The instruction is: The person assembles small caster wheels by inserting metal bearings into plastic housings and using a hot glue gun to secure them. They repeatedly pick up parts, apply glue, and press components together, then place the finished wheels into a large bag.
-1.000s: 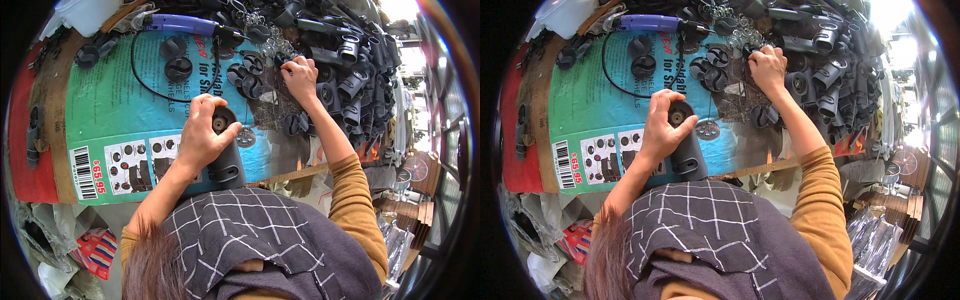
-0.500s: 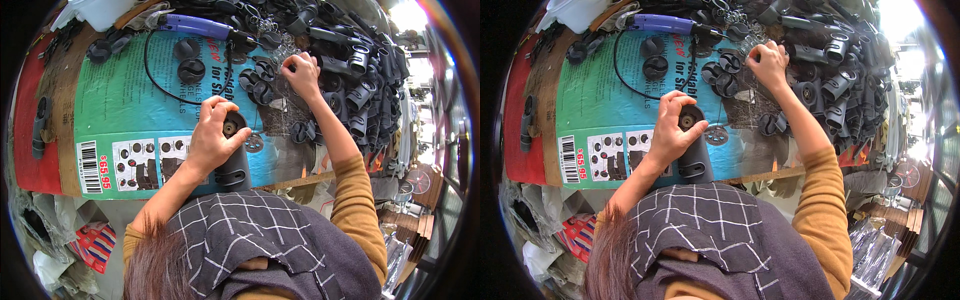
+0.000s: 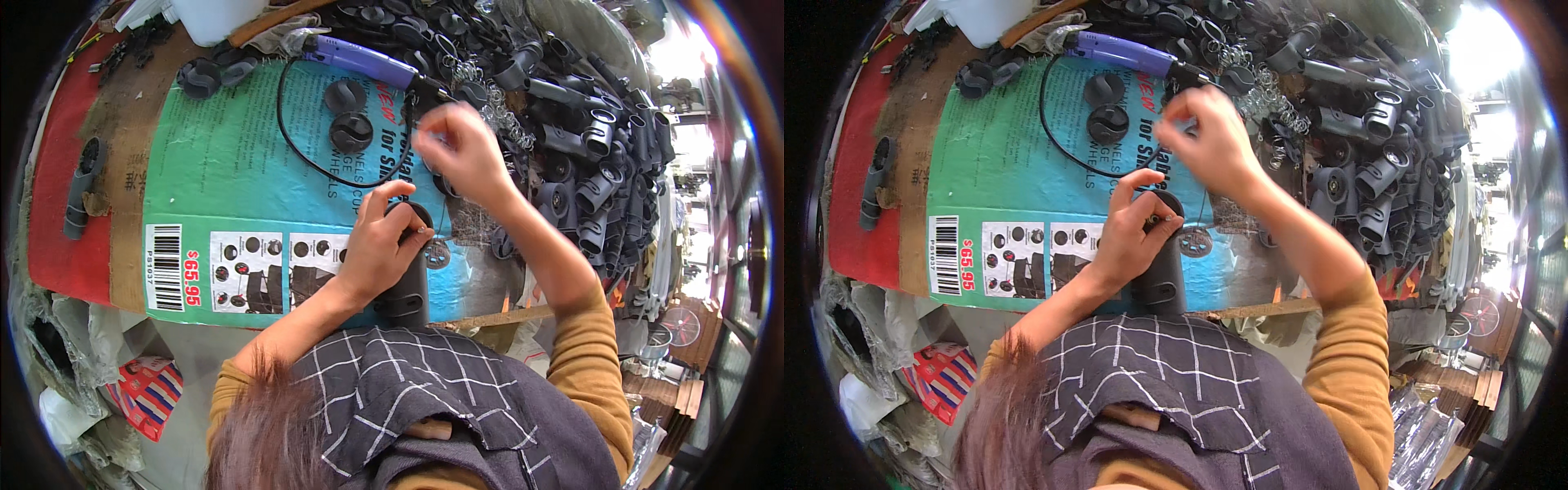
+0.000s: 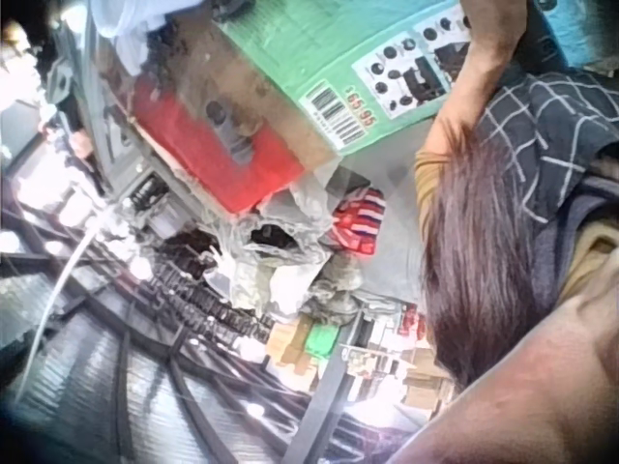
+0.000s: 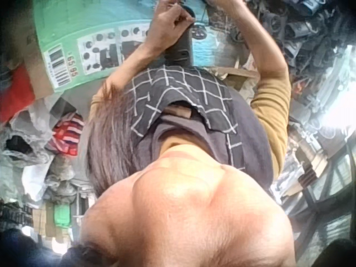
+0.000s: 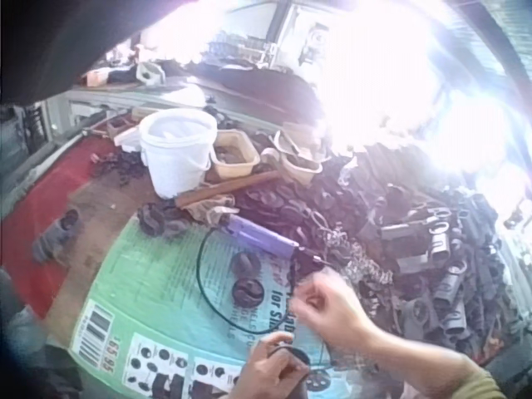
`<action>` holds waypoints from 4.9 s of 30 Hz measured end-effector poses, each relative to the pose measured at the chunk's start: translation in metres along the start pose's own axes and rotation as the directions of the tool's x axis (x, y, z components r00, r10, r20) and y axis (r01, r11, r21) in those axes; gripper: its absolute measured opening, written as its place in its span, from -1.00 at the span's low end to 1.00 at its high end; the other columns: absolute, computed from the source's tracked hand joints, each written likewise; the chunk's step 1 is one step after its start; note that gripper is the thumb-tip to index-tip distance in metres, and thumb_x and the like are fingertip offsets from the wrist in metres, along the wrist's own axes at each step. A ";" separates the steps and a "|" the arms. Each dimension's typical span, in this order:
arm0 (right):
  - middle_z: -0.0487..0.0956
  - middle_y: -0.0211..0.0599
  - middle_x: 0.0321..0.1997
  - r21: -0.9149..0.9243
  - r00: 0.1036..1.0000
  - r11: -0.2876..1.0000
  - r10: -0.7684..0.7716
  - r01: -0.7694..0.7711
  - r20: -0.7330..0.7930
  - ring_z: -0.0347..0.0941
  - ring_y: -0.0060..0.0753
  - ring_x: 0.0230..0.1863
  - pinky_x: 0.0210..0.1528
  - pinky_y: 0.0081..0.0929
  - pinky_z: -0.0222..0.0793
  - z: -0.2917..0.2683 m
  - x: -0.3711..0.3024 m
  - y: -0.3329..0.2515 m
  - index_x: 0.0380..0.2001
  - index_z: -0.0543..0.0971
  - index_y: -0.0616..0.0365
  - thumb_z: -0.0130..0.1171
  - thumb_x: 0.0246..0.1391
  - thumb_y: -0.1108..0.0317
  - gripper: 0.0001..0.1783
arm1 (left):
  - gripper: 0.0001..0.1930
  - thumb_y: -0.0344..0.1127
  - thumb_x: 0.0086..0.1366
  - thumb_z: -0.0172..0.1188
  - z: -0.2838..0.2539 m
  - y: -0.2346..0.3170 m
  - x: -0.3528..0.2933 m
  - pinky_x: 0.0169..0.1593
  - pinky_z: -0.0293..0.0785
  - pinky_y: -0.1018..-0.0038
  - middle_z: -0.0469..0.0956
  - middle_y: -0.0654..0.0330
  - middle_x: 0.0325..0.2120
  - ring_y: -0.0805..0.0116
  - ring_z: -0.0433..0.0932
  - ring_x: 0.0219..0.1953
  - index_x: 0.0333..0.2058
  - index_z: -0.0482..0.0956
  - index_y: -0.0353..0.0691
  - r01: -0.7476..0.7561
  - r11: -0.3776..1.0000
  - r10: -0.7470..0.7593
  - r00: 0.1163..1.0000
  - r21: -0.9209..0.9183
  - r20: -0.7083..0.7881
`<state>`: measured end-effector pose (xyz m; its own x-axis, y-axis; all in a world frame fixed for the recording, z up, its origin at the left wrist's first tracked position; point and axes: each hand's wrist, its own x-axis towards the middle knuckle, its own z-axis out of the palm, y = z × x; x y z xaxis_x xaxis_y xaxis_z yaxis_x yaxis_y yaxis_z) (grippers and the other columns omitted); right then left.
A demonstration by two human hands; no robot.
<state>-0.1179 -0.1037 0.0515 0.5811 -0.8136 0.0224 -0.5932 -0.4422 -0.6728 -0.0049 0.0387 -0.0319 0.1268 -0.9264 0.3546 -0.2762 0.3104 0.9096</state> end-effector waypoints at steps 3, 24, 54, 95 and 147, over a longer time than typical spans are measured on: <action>0.53 -0.09 -0.10 -0.577 0.915 0.782 -0.379 0.235 -0.140 0.41 -0.08 0.02 0.07 -0.26 0.35 0.029 0.090 0.015 -0.06 0.56 0.13 0.31 -0.08 0.26 -0.55 | -0.82 -0.41 0.06 0.40 0.001 0.000 0.001 0.11 0.31 0.26 0.37 -0.05 0.02 0.00 0.38 0.08 -0.47 0.54 -0.28 0.002 1.000 -0.002 1.000 -0.027 -0.004; 0.53 -0.15 -0.20 0.574 0.909 0.759 -0.056 0.307 -0.413 0.53 -0.28 -0.17 0.03 -0.24 0.44 0.010 -0.065 -0.003 -0.18 0.46 0.28 0.19 -0.05 0.57 -0.70 | -0.83 -0.36 0.12 0.37 0.000 0.001 0.001 0.02 0.35 0.31 0.44 -0.01 -0.08 0.10 0.39 -0.02 -0.42 0.55 -0.26 0.115 0.993 -0.113 0.990 -0.021 0.089; 0.47 -0.19 -0.34 0.639 0.881 0.611 -0.257 0.467 -0.398 0.42 -0.25 -0.32 -0.16 -0.14 0.38 -0.013 -0.108 -0.061 0.19 0.15 -0.08 0.20 0.00 -0.34 -0.12 | -0.75 -0.51 -0.06 0.40 0.002 -0.002 0.002 -0.09 0.40 0.28 0.32 0.03 -0.10 0.14 0.33 -0.01 -0.43 0.48 -0.27 -0.028 0.997 0.029 1.000 -0.073 0.008; 0.55 -0.20 -0.43 0.589 0.880 0.695 -0.471 0.412 -0.060 0.49 -0.31 -0.44 -0.33 -0.28 0.45 -0.023 -0.072 -0.059 0.00 0.27 0.07 0.30 -0.04 -0.21 -0.25 | -0.53 -0.39 -0.07 0.28 0.001 -0.005 0.006 0.12 0.35 0.22 0.31 -0.07 -0.03 -0.04 0.37 0.05 -0.11 0.46 -0.35 0.024 0.997 -0.024 1.000 0.076 -0.008; 0.59 -0.20 -0.13 -0.809 0.829 0.458 -0.231 -0.370 -0.510 0.49 -0.08 -0.02 0.03 -0.15 0.42 -0.209 0.051 0.180 -0.22 0.64 0.01 0.24 0.05 0.05 -0.68 | -0.11 -0.34 -0.09 0.32 -0.451 -0.072 0.010 0.11 0.37 0.10 0.42 -0.16 -0.02 -0.17 0.42 0.05 0.30 0.21 -0.05 0.538 0.019 -0.381 0.783 0.843 -0.491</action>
<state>-0.3113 -0.3034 0.0861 0.3346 -0.7645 0.5510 -0.9369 -0.2071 0.2816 0.4455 0.1033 0.0039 0.6727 -0.7389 0.0378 -0.7399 -0.6722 0.0255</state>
